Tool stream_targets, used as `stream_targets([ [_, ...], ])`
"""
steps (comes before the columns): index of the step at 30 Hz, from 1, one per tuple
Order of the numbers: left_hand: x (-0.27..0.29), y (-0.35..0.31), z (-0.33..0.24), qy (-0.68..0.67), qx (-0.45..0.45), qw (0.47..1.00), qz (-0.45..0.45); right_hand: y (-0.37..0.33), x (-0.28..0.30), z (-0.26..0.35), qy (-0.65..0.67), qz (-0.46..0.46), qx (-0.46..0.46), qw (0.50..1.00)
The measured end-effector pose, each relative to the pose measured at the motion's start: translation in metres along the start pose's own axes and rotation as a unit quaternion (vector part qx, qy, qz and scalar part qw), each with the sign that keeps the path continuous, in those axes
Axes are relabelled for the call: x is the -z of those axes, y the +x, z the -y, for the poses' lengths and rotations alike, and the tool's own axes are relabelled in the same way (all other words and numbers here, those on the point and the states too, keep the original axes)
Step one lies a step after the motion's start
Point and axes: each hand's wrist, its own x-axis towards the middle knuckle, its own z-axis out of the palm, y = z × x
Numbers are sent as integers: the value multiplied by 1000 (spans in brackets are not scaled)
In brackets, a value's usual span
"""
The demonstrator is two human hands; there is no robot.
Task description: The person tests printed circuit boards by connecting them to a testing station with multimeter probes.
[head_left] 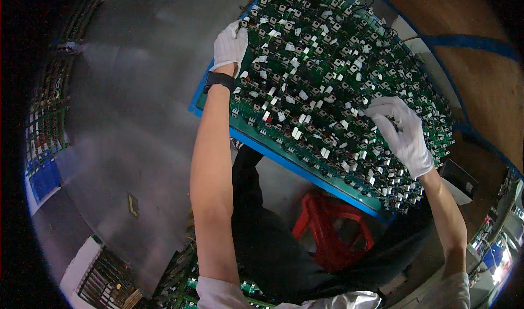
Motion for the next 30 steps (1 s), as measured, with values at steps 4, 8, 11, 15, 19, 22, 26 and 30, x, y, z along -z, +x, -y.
stream_targets([
  [4,6,-20,-26,-115,32,993,1,-18,20,6,-34,18,28,999],
  [8,50,-55,-37,-136,72,988,5,-54,42,11,-33,43,19,998],
  [11,96,-105,-61,-138,78,986,-51,-101,55,21,-48,27,17,998],
  [15,118,-203,-128,-217,130,967,-11,-189,80,43,-84,25,-59,994],
  [19,91,-301,-212,-309,110,938,109,-297,113,73,-40,-15,-189,981],
  [22,52,-383,-260,-375,64,886,265,-368,137,107,-62,-24,-238,969],
  [26,34,-445,-299,-314,17,848,426,-459,158,134,-80,-81,-229,967],
  [30,-10,-475,-301,-164,-119,818,539,-565,196,169,-169,-169,-300,924],
])
